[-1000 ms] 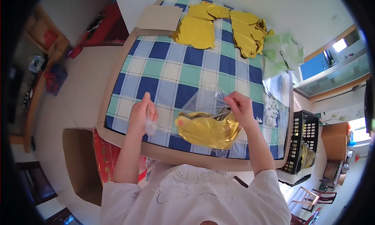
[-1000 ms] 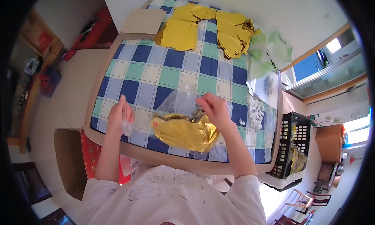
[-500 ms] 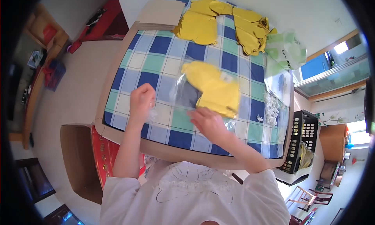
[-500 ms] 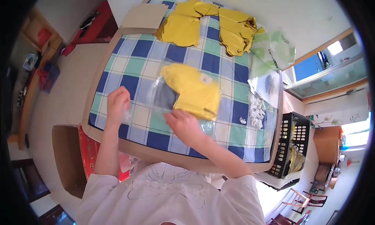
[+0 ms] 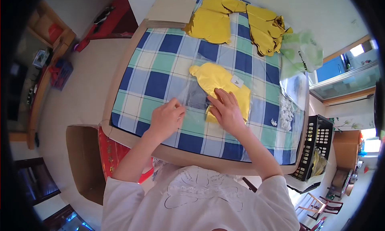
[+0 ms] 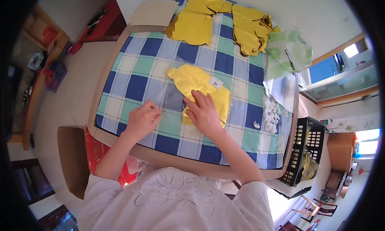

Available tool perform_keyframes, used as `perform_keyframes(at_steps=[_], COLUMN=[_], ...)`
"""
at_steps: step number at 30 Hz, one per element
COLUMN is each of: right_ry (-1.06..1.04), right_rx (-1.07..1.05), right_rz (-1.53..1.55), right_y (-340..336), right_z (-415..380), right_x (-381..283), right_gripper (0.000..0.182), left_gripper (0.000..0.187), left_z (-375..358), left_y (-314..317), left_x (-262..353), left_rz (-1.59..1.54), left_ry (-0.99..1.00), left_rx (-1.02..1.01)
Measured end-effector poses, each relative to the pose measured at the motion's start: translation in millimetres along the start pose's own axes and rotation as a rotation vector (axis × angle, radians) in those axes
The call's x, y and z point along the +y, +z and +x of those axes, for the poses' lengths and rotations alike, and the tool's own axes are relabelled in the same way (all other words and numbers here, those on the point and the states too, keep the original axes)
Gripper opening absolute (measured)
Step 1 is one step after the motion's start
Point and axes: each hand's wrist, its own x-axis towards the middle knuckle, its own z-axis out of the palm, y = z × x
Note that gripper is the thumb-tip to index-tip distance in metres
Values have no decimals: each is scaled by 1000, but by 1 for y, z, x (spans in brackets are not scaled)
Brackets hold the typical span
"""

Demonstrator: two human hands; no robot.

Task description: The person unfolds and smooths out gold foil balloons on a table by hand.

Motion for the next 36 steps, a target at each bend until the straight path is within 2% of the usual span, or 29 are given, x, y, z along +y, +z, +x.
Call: perform_keyframes(at_steps=[3, 5, 6, 9, 12, 15, 17, 20, 21, 23, 27, 30, 33, 36], right_ry=[-102, -151, -161, -187, -190, -196, -198, -93, -93, -80, -86, -86, -94, -89], right_rx=[-78, -176, -159, -117, -99, -122, -161, -187, -131, -13, -35, -37, -48, -45], right_rz=[1, 7, -5, -33, -34, -38, -25, 188, 112, -38, -54, -49, -66, -60], right_y=[-9, -1, 5, 10, 11, 9, 5, 2, 2, 2, 4, 6, 5, 6], right_z=[6, 2, -1, -2, -1, -3, -2, 7, 14, 22, 16, 13, 14, 13], right_x=[-16, -19, -18, -15, -16, -18, -20, 6, 11, 18, 22, 24, 26, 26], right_gripper=[45, 47, 44, 39, 38, 38, 38, 37, 37, 38, 36, 36, 37, 37], left_gripper=[5, 11, 15, 20, 27, 30, 27, 22, 20, 19, 19, 18, 16, 16], left_z=[3, 4, 4, 7, 8, 29, 46, 61, 64, 67, 83, 91, 87, 88], left_y=[0, 2, 3, -7, 2, 1, 7, 24, 32, 37, 19, -8, 17, 39], left_x=[2, 1, 0, 10, 9, 11, 17, 15, 12, 5, -11, 14, 19, 9], left_rz=[-88, -223, -291, -115, -4, 179, 241, 321, 347, 419, 421, 335, 386, 443], left_ry=[-61, -185, -248, -137, -121, -72, -145, -191, -195, -132, -68, -160, -104, -139], left_rx=[109, 173, 205, 83, 31, 158, 9, -183, -246, -252, -256, -237, -326, -317])
